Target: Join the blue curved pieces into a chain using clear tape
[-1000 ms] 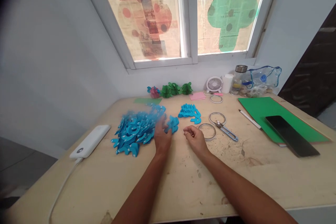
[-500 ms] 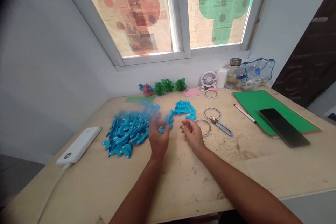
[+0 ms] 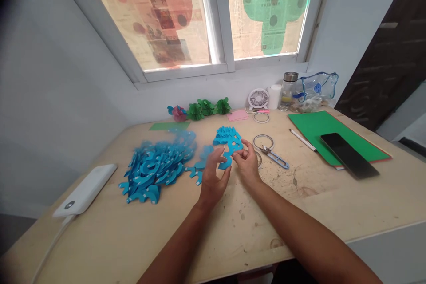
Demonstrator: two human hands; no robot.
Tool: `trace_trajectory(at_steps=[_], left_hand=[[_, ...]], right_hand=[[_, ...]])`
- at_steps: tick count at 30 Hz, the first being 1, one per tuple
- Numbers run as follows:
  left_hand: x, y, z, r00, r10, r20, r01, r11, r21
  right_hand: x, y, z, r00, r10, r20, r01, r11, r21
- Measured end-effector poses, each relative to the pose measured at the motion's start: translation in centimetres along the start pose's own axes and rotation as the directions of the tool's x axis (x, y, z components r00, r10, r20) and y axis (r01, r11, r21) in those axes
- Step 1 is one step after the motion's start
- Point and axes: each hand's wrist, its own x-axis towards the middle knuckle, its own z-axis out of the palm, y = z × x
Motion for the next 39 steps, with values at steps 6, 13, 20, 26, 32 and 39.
trace_trajectory(at_steps=[6,13,20,26,32,39], left_hand=[[0.0,0.3,-0.2,0.990,-0.126,-0.055,0.120,0.987,-0.108],[0.6,-1.3,-0.3,0.799,-0.579,-0.163,0.391,0.705,-0.591],[1.2,-1.2,-0.6,0.713,-0.698,-0.064,0.462,0.537,-0.706],[1.1,-0.7,-0.8,0.689,-0.720,-0.088,0.493,0.553,-0.672],[1.1,-1.0,-0.8,0.700,-0.702,-0.129,0.492,0.605,-0.626],[0.8,-1.4,-0.9,0.736,-0.662,-0.142,0.538,0.699,-0.471]], right_hand=[[0.1,0.3,-0.2,1.000,-0.024,0.019,0.024,1.000,-0.020],[-0.6,0.5,0.1,0.975,-0.050,0.218,0.080,0.989,-0.127],[-1.8,0.7,0.7,0.947,-0.018,0.321,0.088,0.975,-0.202],[-1.6,0.9,0.6,0.950,-0.012,0.313,0.088,0.969,-0.230],[-1.5,1.0,0.5,0.949,-0.029,0.313,0.109,0.964,-0.243],[-1.4,0.5,0.3,0.954,-0.077,0.290,0.175,0.929,-0.327]])
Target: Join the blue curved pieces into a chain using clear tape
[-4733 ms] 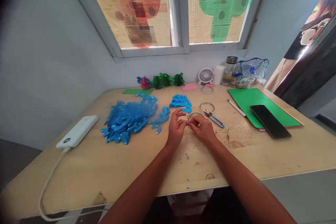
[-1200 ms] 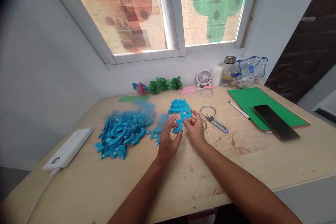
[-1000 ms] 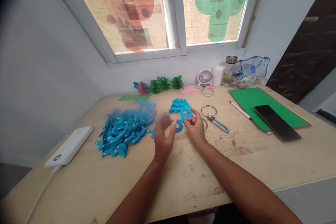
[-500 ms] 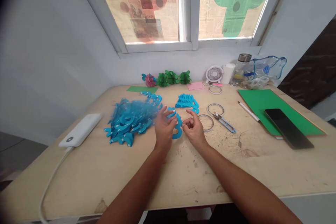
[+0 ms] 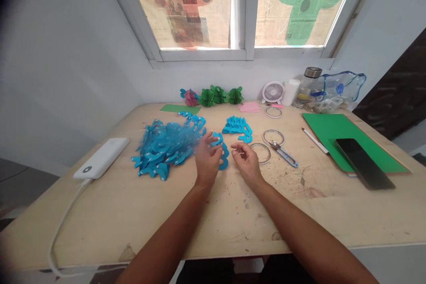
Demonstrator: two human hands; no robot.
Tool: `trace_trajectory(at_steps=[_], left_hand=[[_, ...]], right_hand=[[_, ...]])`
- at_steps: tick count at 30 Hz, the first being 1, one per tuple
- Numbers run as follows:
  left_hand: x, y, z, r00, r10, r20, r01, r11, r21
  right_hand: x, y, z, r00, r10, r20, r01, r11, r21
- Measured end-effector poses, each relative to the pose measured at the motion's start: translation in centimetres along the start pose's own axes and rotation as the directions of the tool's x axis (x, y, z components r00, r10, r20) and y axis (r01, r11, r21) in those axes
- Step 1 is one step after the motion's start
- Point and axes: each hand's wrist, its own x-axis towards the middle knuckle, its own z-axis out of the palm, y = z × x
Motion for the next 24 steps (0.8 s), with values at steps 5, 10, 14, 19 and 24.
trace_trajectory(at_steps=[5,10,14,19,24], left_hand=[[-0.35,-0.05,0.19,0.994,0.077,0.079,-0.082,0.995,0.064],[-0.66,0.27,0.42,0.988,0.117,0.105,-0.128,0.987,0.101],[-0.73,0.44,0.47,0.983,0.145,0.115,-0.158,0.981,0.112],[-0.73,0.42,0.44,0.977,0.171,0.125,-0.187,0.973,0.137],[-0.72,0.16,0.41,0.970,0.202,0.139,-0.223,0.961,0.164]], right_hand=[[-0.04,0.00,0.02,0.998,-0.038,0.042,0.039,0.999,-0.016],[0.02,0.00,0.10,1.000,-0.018,0.026,0.017,1.000,0.009],[0.02,-0.22,0.12,1.000,0.006,0.015,-0.006,1.000,0.026],[0.00,-0.35,0.06,1.000,0.027,0.015,-0.027,1.000,0.015],[0.09,0.02,0.00,0.999,0.038,0.018,-0.038,0.999,0.018]])
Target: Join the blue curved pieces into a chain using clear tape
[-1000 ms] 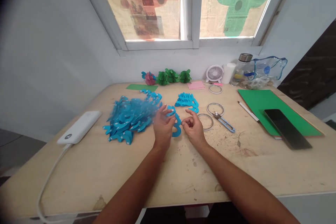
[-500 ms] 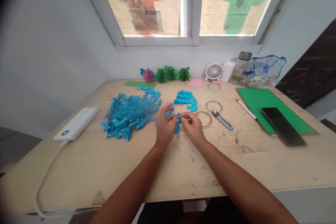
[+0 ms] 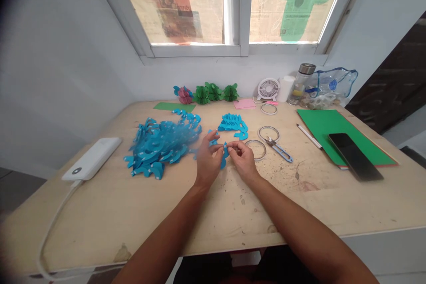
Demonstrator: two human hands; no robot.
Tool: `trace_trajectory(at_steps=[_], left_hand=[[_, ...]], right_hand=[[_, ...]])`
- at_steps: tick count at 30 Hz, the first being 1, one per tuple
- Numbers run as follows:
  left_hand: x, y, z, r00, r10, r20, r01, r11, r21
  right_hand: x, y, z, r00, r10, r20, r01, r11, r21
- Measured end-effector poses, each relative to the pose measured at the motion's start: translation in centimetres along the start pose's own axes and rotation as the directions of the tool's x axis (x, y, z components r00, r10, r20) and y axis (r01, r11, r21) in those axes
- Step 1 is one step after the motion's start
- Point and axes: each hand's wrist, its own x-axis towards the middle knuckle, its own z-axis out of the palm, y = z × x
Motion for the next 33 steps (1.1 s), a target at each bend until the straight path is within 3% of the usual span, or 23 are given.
trace_trajectory(at_steps=[20,25,33], left_hand=[[-0.04,0.14,0.04,0.999,0.047,0.002,-0.047,0.997,0.058],[-0.02,0.20,0.01,0.999,0.038,-0.001,-0.038,0.998,0.045],[0.02,0.27,-0.07,1.000,0.015,-0.017,-0.014,0.998,0.055]], right_hand=[[-0.10,-0.07,0.21,1.000,0.002,-0.016,-0.002,1.000,-0.006],[-0.35,-0.13,0.13,0.995,-0.096,-0.025,0.091,0.983,-0.158],[-0.64,-0.05,-0.17,0.952,-0.294,0.087,0.302,0.850,-0.432]])
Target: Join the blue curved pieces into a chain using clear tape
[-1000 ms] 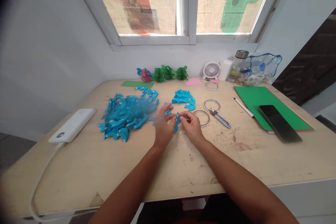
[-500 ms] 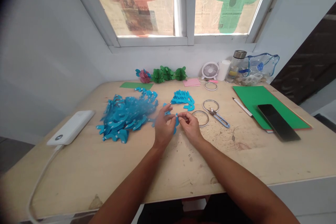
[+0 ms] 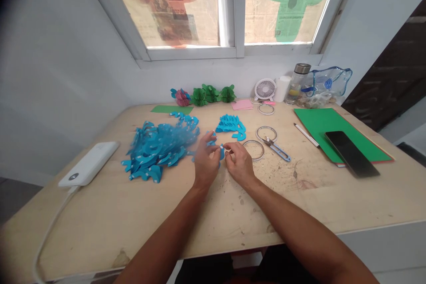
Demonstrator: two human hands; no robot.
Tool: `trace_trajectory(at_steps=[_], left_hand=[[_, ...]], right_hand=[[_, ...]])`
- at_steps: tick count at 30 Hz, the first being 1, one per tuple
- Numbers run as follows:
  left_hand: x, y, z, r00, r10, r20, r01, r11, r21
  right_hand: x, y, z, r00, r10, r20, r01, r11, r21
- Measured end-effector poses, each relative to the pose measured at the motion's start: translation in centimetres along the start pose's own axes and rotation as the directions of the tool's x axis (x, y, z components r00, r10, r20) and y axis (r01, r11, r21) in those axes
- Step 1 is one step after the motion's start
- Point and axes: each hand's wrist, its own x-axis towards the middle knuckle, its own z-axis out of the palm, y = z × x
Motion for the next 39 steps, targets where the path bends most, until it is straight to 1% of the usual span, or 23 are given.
trace_trajectory(at_steps=[5,12,15,18,21,23,25,31,39], left_hand=[[-0.1,-0.1,0.0,1.000,0.012,0.001,-0.012,1.000,-0.002],[-0.1,-0.4,0.1,1.000,0.008,0.009,-0.008,1.000,0.005],[-0.1,-0.4,0.1,1.000,0.015,0.002,-0.015,1.000,0.017],[-0.1,-0.3,0.1,1.000,0.013,0.002,-0.013,1.000,0.016],[-0.2,0.1,0.1,0.999,-0.006,0.046,0.007,1.000,-0.019],[-0.3,0.3,0.2,0.996,-0.011,0.083,0.016,0.998,-0.055],[-0.5,0.5,0.3,0.994,-0.020,0.107,0.029,0.996,-0.082],[-0.5,0.3,0.4,0.985,-0.095,0.144,0.116,0.983,-0.139],[-0.5,-0.4,0.6,0.983,-0.063,0.170,0.101,0.970,-0.223]], right_hand=[[-0.1,-0.2,0.0,1.000,-0.018,0.003,0.018,0.994,-0.104],[-0.1,-0.1,0.0,0.999,0.049,-0.002,-0.049,0.995,-0.084],[0.1,0.3,0.0,0.990,0.138,-0.015,-0.138,0.990,-0.005],[0.3,0.6,-0.1,0.976,0.219,-0.005,-0.217,0.967,0.131],[0.6,0.5,-0.2,0.966,0.257,0.024,-0.255,0.935,0.246],[0.7,0.3,-0.2,0.959,0.283,0.017,-0.276,0.917,0.289],[0.8,0.1,-0.3,0.953,0.304,-0.003,-0.288,0.904,0.318],[0.9,0.2,-0.3,0.941,0.334,-0.045,-0.292,0.874,0.389],[1.3,0.0,-0.6,0.925,0.374,-0.065,-0.306,0.836,0.456]])
